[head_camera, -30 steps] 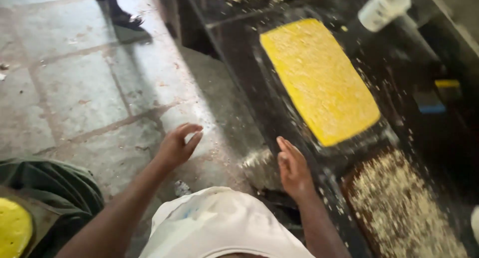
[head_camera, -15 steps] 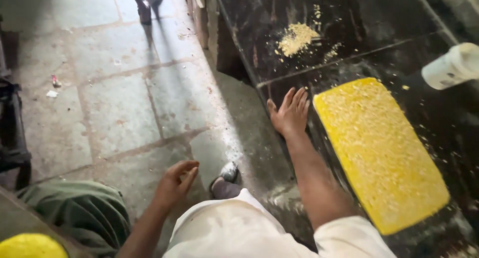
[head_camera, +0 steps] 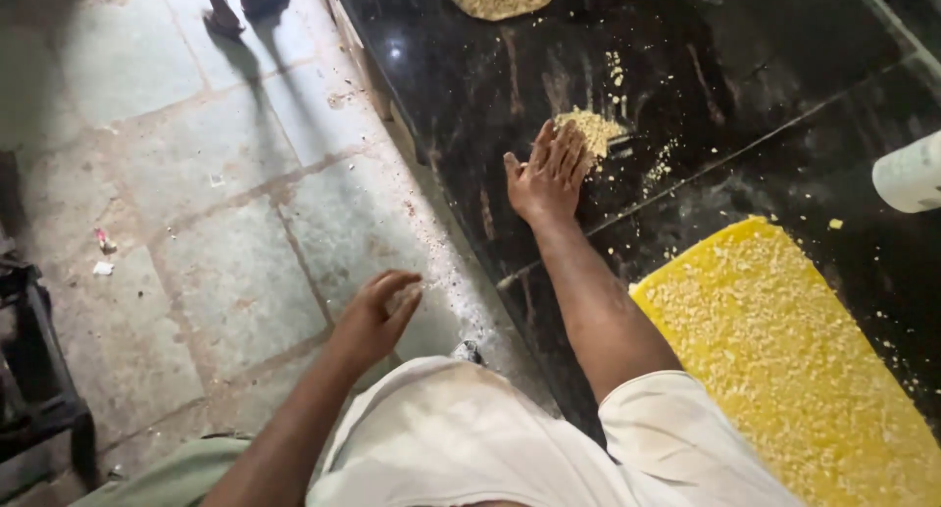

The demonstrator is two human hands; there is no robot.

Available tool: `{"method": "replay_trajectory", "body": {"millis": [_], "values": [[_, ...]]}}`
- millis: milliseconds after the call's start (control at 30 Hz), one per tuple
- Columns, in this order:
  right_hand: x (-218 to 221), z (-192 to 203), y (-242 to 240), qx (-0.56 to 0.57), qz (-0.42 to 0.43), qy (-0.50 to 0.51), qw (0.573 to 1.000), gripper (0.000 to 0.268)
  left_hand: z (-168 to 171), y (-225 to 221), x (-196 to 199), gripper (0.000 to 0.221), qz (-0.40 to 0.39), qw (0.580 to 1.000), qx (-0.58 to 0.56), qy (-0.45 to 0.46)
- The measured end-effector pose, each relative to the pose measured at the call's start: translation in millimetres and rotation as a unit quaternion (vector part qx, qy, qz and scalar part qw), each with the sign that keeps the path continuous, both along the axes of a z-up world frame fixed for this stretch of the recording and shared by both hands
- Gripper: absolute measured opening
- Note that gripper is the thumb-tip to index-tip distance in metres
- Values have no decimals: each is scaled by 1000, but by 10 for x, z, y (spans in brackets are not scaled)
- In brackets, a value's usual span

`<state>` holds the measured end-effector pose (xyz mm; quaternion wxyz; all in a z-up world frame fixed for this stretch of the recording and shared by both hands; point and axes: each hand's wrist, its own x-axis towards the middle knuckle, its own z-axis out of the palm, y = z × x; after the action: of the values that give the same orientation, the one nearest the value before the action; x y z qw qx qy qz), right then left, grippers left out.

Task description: The recorder is sprinkling crushed nuts over rectangular blocks of yellow and dark fudge.

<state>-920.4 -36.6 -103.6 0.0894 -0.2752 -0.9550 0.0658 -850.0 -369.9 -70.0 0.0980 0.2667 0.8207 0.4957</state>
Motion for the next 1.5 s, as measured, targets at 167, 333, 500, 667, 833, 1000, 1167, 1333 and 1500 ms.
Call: {"method": "replay_trajectory", "body": {"millis": [167, 333, 500, 667, 833, 1000, 1167, 1333, 1500], "values": [[-154, -81, 103, 32, -10, 24, 999, 81, -69, 316, -574, 26, -68, 997, -20, 24], [19, 111, -63, 78, -5, 87, 993, 66, -118, 623, -1219, 23, -173, 980, 11, 99], [493, 301, -604, 74, -54, 130, 987, 45, 117, 931, -1916, 31, -307, 912, 40, 268], [1013, 186, -1012, 84, -197, 84, 973, 51, 47, 1177, -2629, 37, -393, 874, 36, 283], [1109, 53, -1112, -11, -350, 112, 930, 75, -17, 1575, -2886, 43, -421, 860, -19, 288], [862, -38, -639, 3, -430, 5, 903, 86, -97, 1904, -2815, 63, -384, 860, -39, 334], [599, 42, 17, 2, -423, -14, 906, 85, 17, 1916, -2765, 71, -367, 858, -95, 347], [345, 110, 783, -17, -410, -9, 912, 87, 78, 1924, -2706, 74, -347, 870, -102, 336], [200, 285, 1501, -47, -450, -10, 892, 84, 149, 1945, -2657, 73, -317, 879, -131, 330]]}}
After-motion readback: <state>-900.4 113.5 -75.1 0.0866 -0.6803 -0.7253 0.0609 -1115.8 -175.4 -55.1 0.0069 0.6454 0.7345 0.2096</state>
